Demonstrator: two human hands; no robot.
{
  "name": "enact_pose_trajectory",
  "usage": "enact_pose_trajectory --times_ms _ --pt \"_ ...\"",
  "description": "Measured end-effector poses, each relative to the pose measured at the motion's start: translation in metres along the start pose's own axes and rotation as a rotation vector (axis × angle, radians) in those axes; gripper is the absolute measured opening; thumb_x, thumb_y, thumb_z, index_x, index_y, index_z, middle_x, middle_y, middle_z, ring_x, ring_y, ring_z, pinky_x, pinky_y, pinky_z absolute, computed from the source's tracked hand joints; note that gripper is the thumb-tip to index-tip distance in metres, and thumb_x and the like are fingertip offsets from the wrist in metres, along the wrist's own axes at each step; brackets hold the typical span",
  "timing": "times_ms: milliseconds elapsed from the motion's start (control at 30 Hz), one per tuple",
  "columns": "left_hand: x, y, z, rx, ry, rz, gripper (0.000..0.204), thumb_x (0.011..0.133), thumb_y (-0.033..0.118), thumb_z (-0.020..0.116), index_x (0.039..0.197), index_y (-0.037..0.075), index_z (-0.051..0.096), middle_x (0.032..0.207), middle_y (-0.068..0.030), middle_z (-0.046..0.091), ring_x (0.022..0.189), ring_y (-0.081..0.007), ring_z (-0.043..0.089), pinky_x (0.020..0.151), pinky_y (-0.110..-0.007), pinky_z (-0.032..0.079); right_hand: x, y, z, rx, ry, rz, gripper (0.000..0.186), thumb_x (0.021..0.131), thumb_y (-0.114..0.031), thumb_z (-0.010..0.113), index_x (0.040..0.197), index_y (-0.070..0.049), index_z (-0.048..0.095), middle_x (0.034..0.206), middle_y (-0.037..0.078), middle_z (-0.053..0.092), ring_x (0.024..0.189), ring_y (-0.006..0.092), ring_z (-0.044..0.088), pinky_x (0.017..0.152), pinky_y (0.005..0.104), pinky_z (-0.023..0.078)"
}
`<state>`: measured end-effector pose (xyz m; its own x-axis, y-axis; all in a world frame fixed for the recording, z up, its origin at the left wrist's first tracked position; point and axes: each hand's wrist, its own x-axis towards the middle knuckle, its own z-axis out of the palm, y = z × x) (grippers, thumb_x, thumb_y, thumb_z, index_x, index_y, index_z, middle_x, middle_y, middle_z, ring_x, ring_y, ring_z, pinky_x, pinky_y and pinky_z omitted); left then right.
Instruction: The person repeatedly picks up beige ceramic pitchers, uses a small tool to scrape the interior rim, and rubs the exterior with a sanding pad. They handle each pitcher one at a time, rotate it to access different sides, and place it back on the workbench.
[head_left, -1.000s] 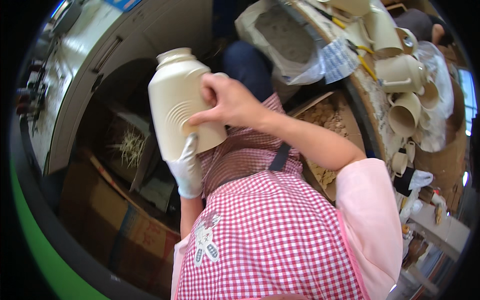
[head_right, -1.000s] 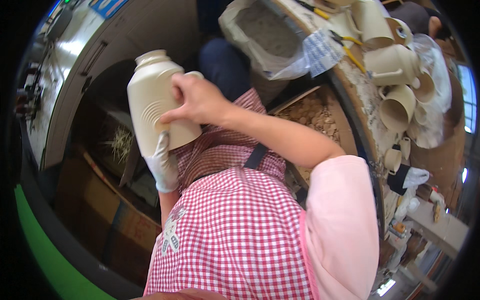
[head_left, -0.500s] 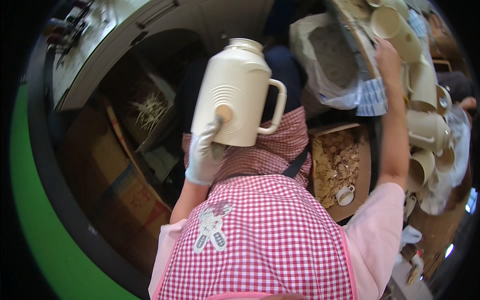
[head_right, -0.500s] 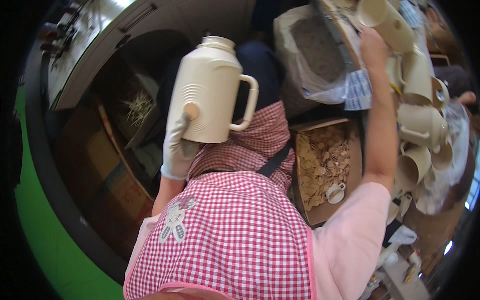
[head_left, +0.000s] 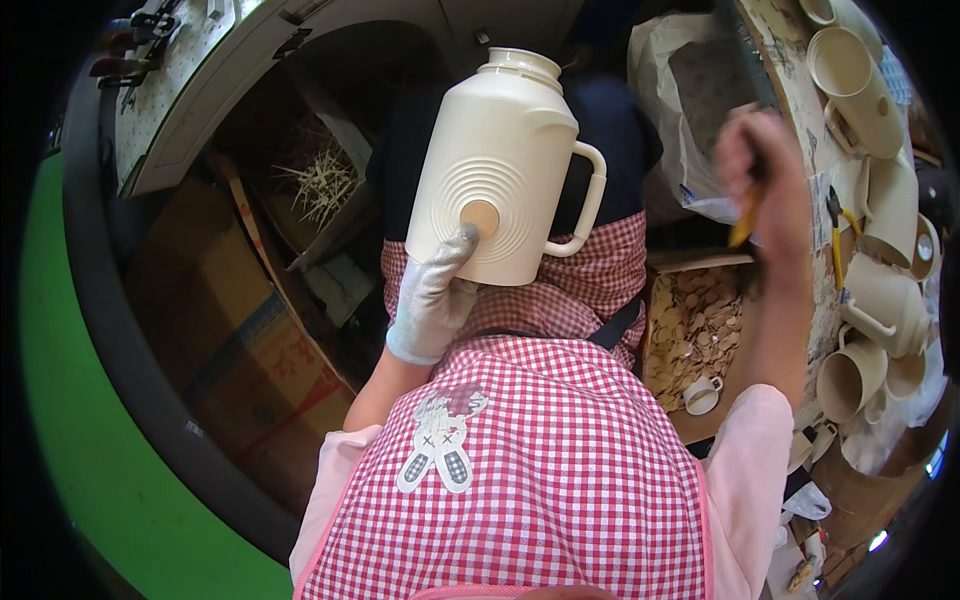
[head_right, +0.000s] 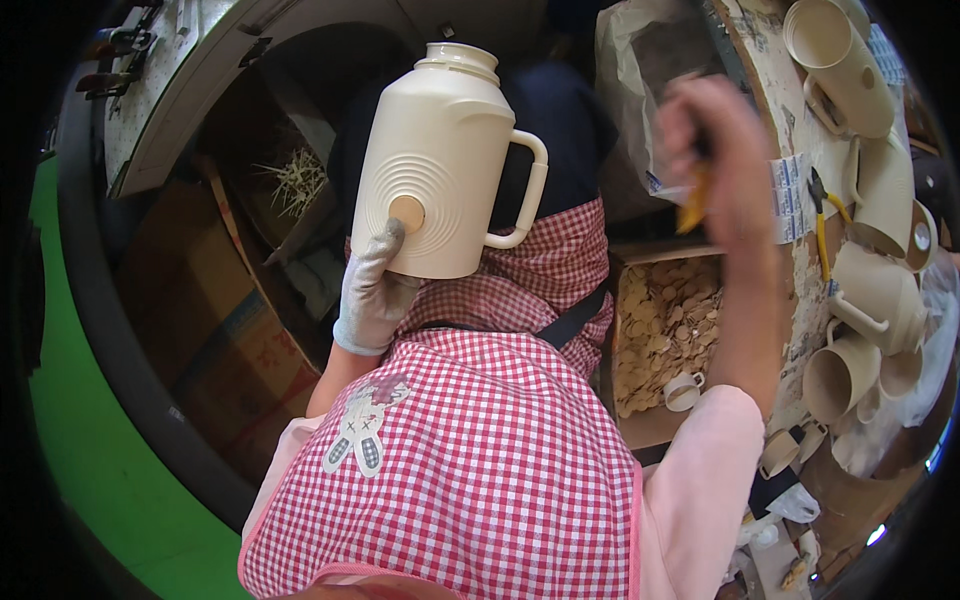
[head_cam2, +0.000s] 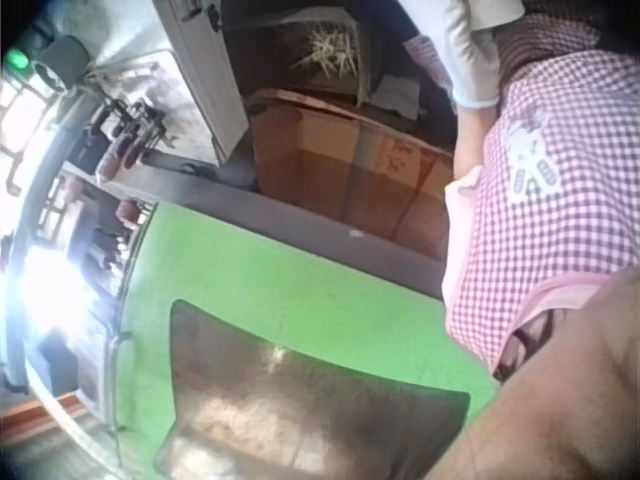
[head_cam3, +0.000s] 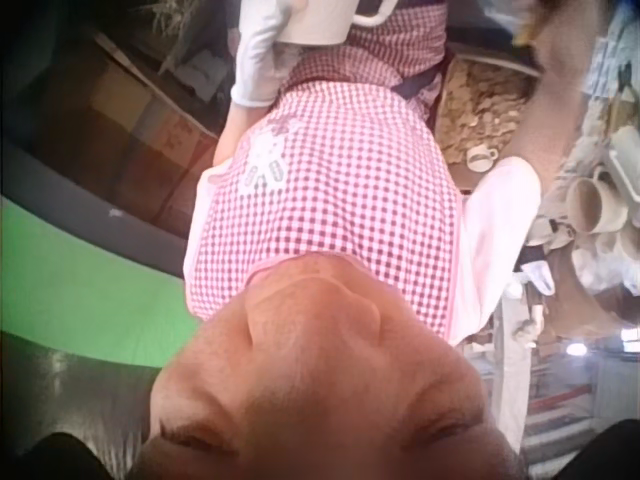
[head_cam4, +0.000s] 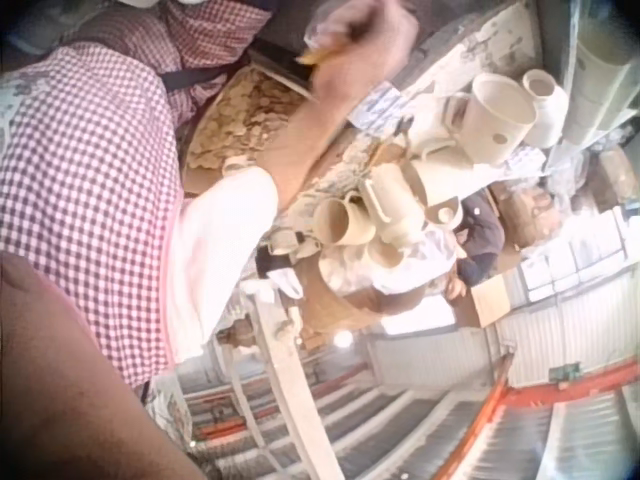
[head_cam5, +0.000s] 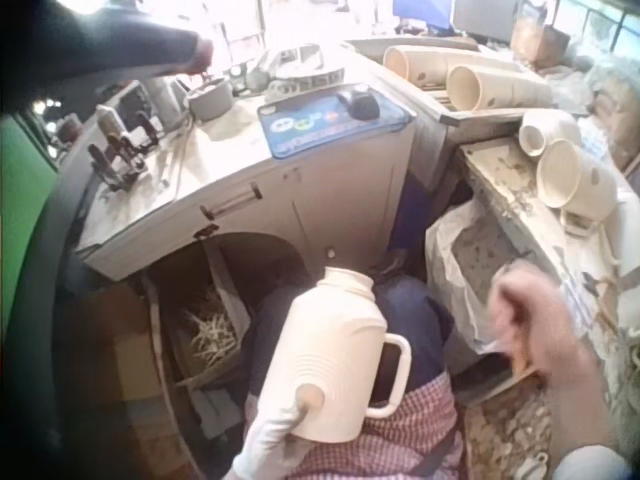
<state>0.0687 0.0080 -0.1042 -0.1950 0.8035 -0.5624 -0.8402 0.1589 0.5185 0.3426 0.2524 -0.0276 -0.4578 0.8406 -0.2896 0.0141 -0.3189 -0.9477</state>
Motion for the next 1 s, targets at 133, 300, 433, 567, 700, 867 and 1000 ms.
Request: enact_pose_trajectory --times_ms 133,300,433,567,700,867,1000 --pt "-0.005 0.002 0.017 0.106 -0.080 0.066 0.052 0.102 0.014 0.067 0.149 0.003 0.046 0.142 -0.0106 0.059 0.130 -0.0215 0.060 0.112 -0.039 0.049 -0.029 0.052 0.121 -0.370 -0.143 -0.122 0.040 0.091 -0.029 0.082 0.116 -0.003 0.065 0.090 0.003 0.065 0.082 0.0113 0.060 0.079 0.0283 0.051" --pt "-0.010 -0.002 0.019 0.160 -0.042 0.135 0.052 0.101 0.012 0.071 0.147 0.003 0.049 0.137 -0.0106 0.062 0.124 -0.0192 0.062 0.106 -0.034 0.050 -0.028 0.068 0.152 -0.327 -0.082 -0.077 0.051 0.083 -0.027 0.090 0.116 0.000 0.063 0.094 0.004 0.067 0.080 0.0112 0.061 0.077 0.0270 0.052" --pt "-0.011 -0.002 0.010 0.467 -0.014 0.208 0.048 0.101 0.013 0.070 0.144 0.002 0.052 0.135 -0.0095 0.063 0.117 -0.0183 0.063 0.102 -0.035 0.052 -0.029 0.070 0.148 -0.416 -0.071 -0.176 0.052 0.081 -0.023 0.091 0.116 0.002 0.061 0.093 0.008 0.067 0.077 0.0137 0.061 0.075 0.0279 0.053" --pt "-0.010 0.001 -0.001 0.643 -0.024 0.296 0.040 0.099 0.008 0.070 0.137 -0.001 0.058 0.127 -0.0098 0.067 0.111 -0.0181 0.065 0.098 -0.034 0.054 -0.024 0.082 0.155 -0.420 -0.107 -0.106 0.055 0.079 -0.023 0.091 0.117 0.003 0.061 0.090 0.011 0.065 0.075 0.0182 0.062 0.074 0.0311 0.053" --pt "-0.006 -0.003 -0.007 0.679 0.001 0.357 0.040 0.098 0.005 0.071 0.135 -0.002 0.059 0.126 -0.0104 0.067 0.110 -0.0185 0.066 0.096 -0.033 0.054 -0.020 0.093 0.155 -0.539 -0.128 -0.138 0.058 0.078 -0.026 0.092 0.119 0.003 0.062 0.090 0.013 0.066 0.076 0.0217 0.063 0.074 0.0339 0.053" --pt "0.003 -0.001 -0.001 0.638 -0.006 0.400 0.042 0.097 0.005 0.073 0.135 -0.002 0.059 0.126 -0.0114 0.067 0.110 -0.0191 0.066 0.096 -0.034 0.055 -0.014 0.100 0.153 -0.634 -0.112 -0.236 0.062 0.077 -0.033 0.091 0.118 0.003 0.062 0.100 0.019 0.071 0.089 0.0318 0.071 0.081 0.0386 0.056" --pt "0.006 0.006 0.012 0.460 0.002 0.446 0.044 0.096 0.005 0.074 0.136 -0.003 0.058 0.128 -0.0117 0.067 0.112 -0.0199 0.067 0.098 -0.034 0.054 -0.002 0.095 0.164 -0.665 -0.066 -0.327 0.063 0.078 -0.034 0.090 0.120 0.003 0.062 0.108 0.023 0.071 0.100 0.0365 0.072 0.086 0.0410 0.056"
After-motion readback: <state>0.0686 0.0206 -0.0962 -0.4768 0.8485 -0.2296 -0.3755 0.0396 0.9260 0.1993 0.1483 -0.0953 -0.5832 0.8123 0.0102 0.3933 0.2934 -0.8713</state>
